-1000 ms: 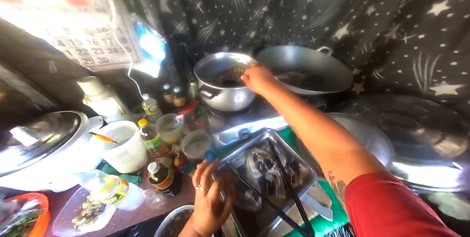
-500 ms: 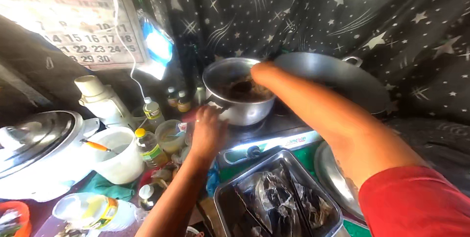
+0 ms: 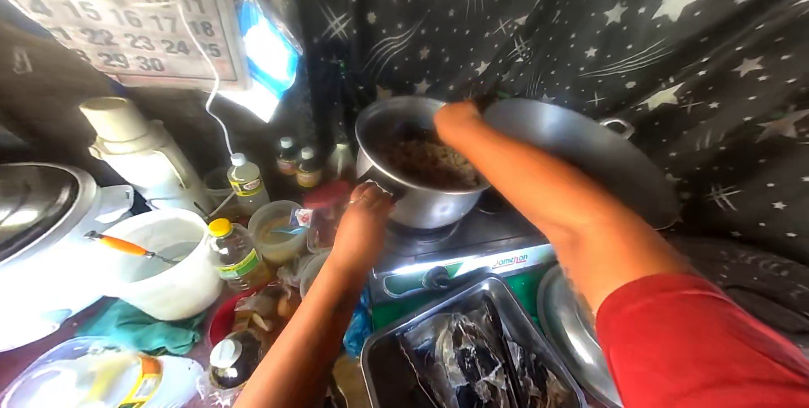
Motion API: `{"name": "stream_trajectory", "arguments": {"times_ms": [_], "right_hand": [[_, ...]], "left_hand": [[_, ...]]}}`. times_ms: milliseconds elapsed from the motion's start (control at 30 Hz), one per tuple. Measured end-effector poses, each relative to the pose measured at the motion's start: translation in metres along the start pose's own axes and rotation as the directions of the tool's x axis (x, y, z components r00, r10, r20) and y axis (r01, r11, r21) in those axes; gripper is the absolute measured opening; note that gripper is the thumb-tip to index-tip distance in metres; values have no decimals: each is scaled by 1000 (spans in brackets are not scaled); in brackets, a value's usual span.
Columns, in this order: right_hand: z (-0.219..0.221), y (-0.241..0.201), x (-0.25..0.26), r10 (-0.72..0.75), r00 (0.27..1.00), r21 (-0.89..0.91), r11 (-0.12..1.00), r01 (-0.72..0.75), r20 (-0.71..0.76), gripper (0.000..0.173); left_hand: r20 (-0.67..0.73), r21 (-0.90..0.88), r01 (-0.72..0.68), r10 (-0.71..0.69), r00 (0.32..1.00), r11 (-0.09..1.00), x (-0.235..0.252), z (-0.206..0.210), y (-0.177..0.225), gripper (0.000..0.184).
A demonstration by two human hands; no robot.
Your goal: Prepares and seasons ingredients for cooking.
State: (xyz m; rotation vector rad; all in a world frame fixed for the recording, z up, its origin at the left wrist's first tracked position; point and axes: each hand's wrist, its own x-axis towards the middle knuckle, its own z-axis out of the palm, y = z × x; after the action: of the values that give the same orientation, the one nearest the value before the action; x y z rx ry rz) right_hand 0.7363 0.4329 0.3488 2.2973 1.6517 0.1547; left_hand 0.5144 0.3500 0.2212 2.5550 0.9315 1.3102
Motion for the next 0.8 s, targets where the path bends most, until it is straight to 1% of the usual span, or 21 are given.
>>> {"name": "stream_trajectory", "arguments": {"times_ms": [100,167,233,333,400,433,500,567,667,800], "right_hand": [[-6,-6,-30,-171,985,-142,975,169,0,18],[-20,-7,-57,-222,975,-212,952,222,27,14],[-42,-10,-83,-225,974,-248,942,226,34,13],[-75,-19,-125,-215,977,-279,938,205,-5,13],[-75,-29,-140,-228,973,-284,932,224,18,11],[-64,-34,-139,-240,970,-279,929,243,45,10],[-32,-43,-117,-222,970,-243,940,241,105,12],[-12,-43,-91,-191,977,-199,958,206,93,13],[-9,-31,-74,-147,988,-181,971,154,54,14],[-22,-15,-62,-71,997,-151,986,71,9,15]], "left_hand": [[-8,-1,9,-9,1000,1000,-2,1,0,13],[-7,2,8,-8,1000,1000,-4,2,2,14],[3,16,21,-21,1000,1000,-3,2,3,14],[49,41,41,-43,998,998,-2,0,5,15],[54,50,41,-44,998,998,-2,0,6,17],[51,49,45,-48,998,998,-1,1,6,18],[55,49,54,-57,997,997,1,0,7,18],[69,57,65,-69,995,996,2,-1,7,18],[87,65,61,-67,994,996,1,-2,10,17],[82,57,69,-74,994,996,2,-2,12,15]]}}
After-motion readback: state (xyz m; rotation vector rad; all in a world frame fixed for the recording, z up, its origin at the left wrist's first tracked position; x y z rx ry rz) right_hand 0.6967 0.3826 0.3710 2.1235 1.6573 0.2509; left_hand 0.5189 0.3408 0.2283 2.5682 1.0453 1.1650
